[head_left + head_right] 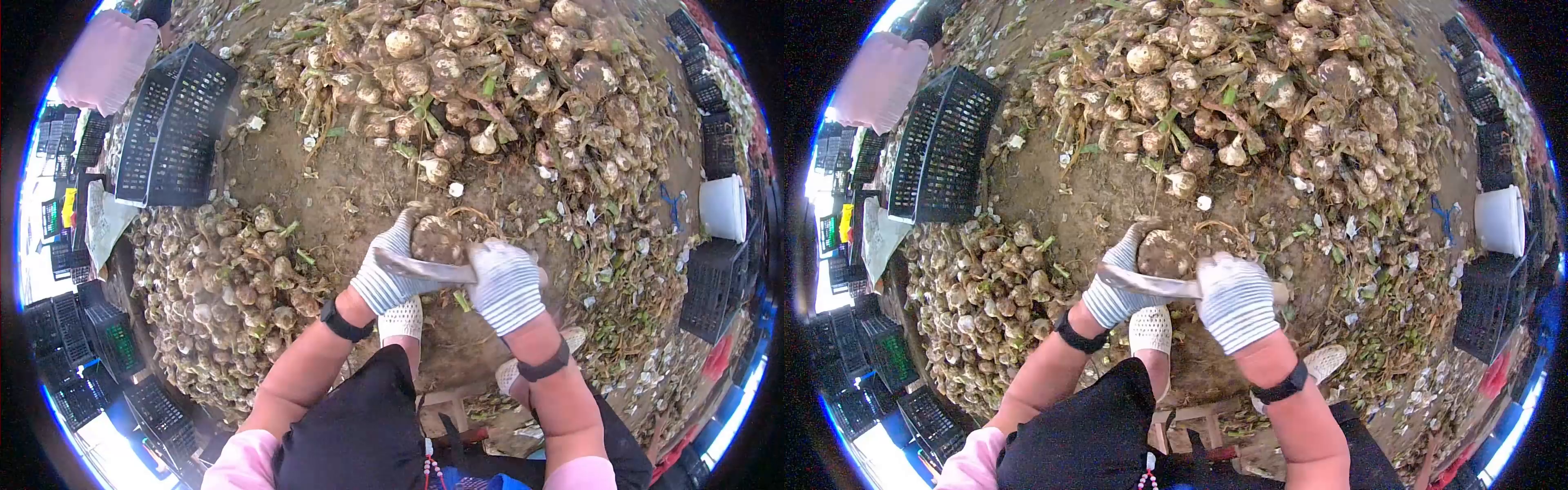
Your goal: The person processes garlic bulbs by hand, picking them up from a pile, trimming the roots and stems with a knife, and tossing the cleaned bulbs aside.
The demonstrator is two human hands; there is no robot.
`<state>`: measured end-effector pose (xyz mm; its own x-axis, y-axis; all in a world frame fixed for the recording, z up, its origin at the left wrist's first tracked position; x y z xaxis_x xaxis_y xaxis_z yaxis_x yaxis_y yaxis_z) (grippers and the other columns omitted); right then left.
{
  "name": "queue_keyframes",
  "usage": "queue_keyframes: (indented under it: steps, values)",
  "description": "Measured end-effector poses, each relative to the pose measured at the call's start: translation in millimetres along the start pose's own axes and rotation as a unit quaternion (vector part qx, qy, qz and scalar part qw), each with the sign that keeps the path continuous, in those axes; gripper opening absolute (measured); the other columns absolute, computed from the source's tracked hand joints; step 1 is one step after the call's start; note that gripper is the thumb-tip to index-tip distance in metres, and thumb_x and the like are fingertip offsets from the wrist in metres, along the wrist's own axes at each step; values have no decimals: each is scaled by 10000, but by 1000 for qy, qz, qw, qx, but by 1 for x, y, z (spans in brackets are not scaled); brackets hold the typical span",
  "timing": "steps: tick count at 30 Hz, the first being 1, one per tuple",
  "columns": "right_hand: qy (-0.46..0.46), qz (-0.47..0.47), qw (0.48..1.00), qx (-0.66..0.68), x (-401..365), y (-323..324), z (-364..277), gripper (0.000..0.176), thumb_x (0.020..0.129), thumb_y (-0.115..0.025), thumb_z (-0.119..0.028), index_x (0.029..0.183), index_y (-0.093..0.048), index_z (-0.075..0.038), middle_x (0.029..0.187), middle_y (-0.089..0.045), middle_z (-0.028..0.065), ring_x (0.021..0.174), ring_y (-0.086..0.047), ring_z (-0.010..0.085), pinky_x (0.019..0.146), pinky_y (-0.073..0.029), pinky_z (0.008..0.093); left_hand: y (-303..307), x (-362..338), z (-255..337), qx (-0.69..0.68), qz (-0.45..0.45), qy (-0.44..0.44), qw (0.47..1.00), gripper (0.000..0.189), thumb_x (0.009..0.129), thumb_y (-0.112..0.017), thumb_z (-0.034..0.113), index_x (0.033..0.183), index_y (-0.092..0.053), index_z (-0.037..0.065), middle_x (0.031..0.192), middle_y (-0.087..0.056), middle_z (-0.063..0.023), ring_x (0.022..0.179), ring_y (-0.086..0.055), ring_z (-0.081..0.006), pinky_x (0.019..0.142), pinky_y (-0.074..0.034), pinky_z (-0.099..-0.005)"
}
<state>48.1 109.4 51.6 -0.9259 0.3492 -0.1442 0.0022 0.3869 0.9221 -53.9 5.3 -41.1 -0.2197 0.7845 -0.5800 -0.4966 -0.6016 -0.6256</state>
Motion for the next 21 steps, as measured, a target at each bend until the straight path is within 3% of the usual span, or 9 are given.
queue_keyframes:
  steps: [2, 7, 9, 11, 12, 14, 17, 20, 21]
  values:
    - [12, 6, 1000, -13, 3, -2, -5, 231, 684, -646, -178, 879, -600, -61, 801, -589, 106, 738, -618, 286, 668, -483, 392, -26, -13, 1, -303, -3, 164, 939, 526, 976, -386, 445, 1302, -423, 35, 1323, -470, -194, 1196, -487, -349, 991, -415, -530]
    - [16, 41, 998, -37, -3, -12, -6, 204, 741, -571, -152, 920, -597, -58, 802, -585, 111, 739, -614, 287, 671, -480, 402, -15, -22, -14, -406, -114, 207, 883, 644, 950, -408, 487, 1376, -352, 7, 1430, -374, -189, 1286, -387, -372, 1111, -256, -468]
    - [14, 55, 998, -15, -3, -19, -2, 207, 746, -560, -130, 932, -595, -47, 804, -585, 123, 748, -613, 293, 681, -480, 412, -32, -33, -10, -471, -175, 207, 840, 596, 969, -384, 450, 1366, -314, 11, 1365, -413, -211, 1244, -413, -366, 1054, -330, -505]
    - [15, 51, 999, -11, -3, -17, -3, 191, 763, -543, -119, 931, -591, -42, 807, -585, 130, 763, -614, 301, 688, -479, 418, -34, -38, -9, -475, -132, 220, 842, 529, 983, -363, 426, 1322, -373, 21, 1300, -474, -198, 1178, -464, -359, 1009, -374, -515]
    - [15, 48, 999, -10, -3, -18, -3, 190, 760, -554, -124, 928, -590, -42, 810, -586, 132, 767, -615, 304, 689, -479, 415, -28, -38, -9, -236, -66, 139, 960, 500, 987, -360, 415, 1296, -399, 25, 1257, -503, -188, 1152, -482, -349, 982, -394, -519]
    - [12, 44, 999, -11, -5, -18, -1, 189, 757, -565, -129, 924, -589, -43, 813, -588, 133, 771, -616, 307, 691, -479, 412, -26, -44, -1, 23, 2, 50, 998, 473, 991, -356, 405, 1270, -426, 29, 1215, -532, -177, 1127, -500, -340, 955, -414, -523]
    - [24, 53, 998, 23, -8, -21, 1, 209, 743, -615, -145, 924, -590, -44, 837, -599, 141, 780, -619, 315, 695, -484, 415, -24, -49, 7, 277, -49, -77, 956, 455, 995, -337, 407, 1233, -457, 38, 1141, -567, -145, 1035, -552, -326, 905, -453, -512]
    - [-26, 16, 997, 72, -2, -52, 14, 234, 722, -680, -164, 920, -596, -70, 875, -615, 146, 812, -628, 318, 707, -497, 430, -23, -36, 2, 401, -97, -118, 903, 456, 888, -610, 236, 1258, -437, 32, 1146, -616, -88, 981, -618, -223, 889, -505, -347]
    - [-28, 13, 997, 72, -4, -55, 12, 234, 722, -680, -164, 920, -596, -70, 875, -615, 146, 812, -628, 319, 707, -497, 430, -21, -37, -2, 399, -97, -115, 904, 456, 888, -610, 236, 1258, -437, 32, 1146, -616, -88, 981, -618, -223, 889, -505, -347]
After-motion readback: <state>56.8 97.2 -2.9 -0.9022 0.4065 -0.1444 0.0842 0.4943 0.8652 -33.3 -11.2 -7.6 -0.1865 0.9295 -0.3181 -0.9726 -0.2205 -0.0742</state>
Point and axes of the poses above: each hand's wrist, its own x-axis towards the middle knuckle, its own y-axis out of the back of the hand, z = x × y, the point moved 5 cm from there along x, towards the middle knuckle
